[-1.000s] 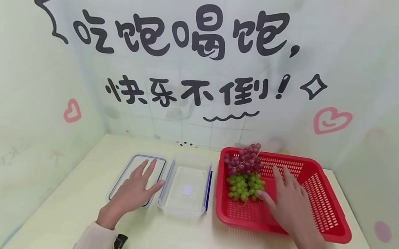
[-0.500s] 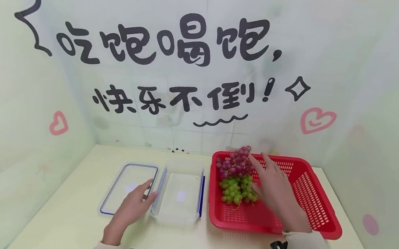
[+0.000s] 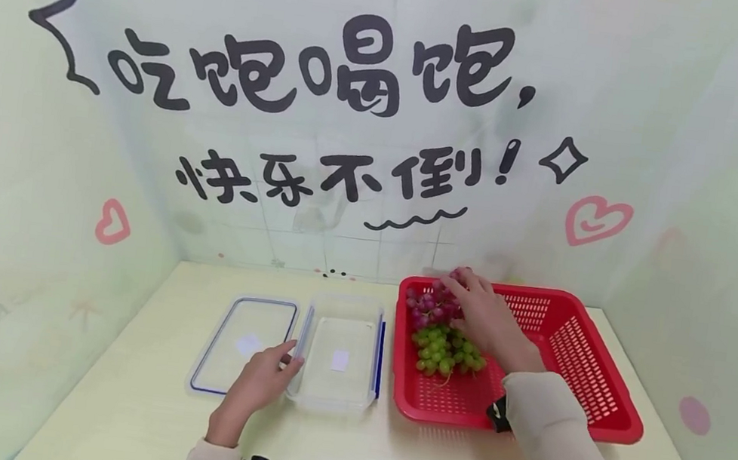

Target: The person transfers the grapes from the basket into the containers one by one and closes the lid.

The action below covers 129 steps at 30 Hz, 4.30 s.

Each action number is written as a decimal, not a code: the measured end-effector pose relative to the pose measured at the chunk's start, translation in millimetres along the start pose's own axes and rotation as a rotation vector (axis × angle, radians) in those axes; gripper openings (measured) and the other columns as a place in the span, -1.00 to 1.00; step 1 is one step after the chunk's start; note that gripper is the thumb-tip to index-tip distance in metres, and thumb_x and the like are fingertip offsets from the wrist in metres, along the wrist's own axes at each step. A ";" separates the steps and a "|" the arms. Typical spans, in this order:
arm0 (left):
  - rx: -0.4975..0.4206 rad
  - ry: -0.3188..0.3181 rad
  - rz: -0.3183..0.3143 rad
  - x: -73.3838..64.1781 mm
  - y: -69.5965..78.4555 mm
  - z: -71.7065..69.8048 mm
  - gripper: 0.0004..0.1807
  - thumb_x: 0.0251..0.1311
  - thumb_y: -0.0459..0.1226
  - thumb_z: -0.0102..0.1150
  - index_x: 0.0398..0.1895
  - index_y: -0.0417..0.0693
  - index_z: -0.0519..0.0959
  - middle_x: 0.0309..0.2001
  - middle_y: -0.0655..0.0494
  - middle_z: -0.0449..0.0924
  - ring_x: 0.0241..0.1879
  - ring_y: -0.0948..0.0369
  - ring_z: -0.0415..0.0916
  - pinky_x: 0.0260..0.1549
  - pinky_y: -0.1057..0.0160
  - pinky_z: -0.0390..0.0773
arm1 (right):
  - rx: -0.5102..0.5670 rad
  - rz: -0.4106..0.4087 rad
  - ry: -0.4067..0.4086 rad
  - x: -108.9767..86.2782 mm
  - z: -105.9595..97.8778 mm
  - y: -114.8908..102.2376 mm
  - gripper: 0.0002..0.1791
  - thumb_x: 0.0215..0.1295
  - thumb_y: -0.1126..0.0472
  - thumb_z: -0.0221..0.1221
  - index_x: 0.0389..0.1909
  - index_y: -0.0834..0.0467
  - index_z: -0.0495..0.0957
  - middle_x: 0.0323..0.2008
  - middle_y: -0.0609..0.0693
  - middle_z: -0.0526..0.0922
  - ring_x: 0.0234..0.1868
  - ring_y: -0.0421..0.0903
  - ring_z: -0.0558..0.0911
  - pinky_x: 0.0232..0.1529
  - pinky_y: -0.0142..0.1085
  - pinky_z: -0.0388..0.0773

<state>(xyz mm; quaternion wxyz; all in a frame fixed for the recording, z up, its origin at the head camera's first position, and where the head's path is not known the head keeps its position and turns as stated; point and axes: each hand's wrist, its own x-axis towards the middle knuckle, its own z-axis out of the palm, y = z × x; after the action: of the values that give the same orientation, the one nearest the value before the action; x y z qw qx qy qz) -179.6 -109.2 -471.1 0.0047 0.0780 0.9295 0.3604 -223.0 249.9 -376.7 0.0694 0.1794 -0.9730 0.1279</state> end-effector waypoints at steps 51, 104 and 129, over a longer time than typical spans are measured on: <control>-0.045 -0.104 -0.085 5.5 -2.0 -2.4 -0.45 0.49 -0.22 -0.04 0.41 -0.40 0.27 0.23 -0.43 0.45 -0.72 0.20 0.48 -0.56 0.28 0.41 | 0.281 0.151 0.063 29.2 3.7 -0.7 -0.51 0.32 0.32 0.25 0.25 0.19 0.40 0.00 0.34 0.61 -0.08 0.22 0.60 -0.02 0.13 0.60; 0.038 -0.123 -0.131 5.7 5.7 0.2 -0.46 0.49 -0.25 -0.05 0.41 -0.39 0.26 0.27 -0.37 0.43 -0.39 0.09 0.55 -0.48 0.21 0.48 | 0.524 0.337 0.056 76.5 49.8 -97.3 -0.52 0.31 0.12 0.30 0.18 0.19 0.45 0.03 0.22 0.62 -0.10 0.10 0.58 -0.07 -0.08 0.65; 0.009 -0.019 -0.099 2.7 11.0 -1.2 -0.52 0.43 -0.32 0.00 0.30 -0.48 0.38 0.06 -0.39 0.58 -0.58 0.17 0.44 -0.67 0.32 0.37 | 0.461 0.390 -0.023 86.1 83.5 -119.1 -0.68 0.26 0.13 0.35 -0.07 0.16 0.51 -0.23 0.12 0.67 -0.29 0.01 0.57 -0.32 -0.27 0.57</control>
<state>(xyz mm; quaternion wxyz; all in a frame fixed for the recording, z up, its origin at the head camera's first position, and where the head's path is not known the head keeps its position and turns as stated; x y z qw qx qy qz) -180.7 -101.6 -462.7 0.0308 0.0351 0.9338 0.3547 -266.5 91.0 -414.4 -0.0100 0.0014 -0.9351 0.3544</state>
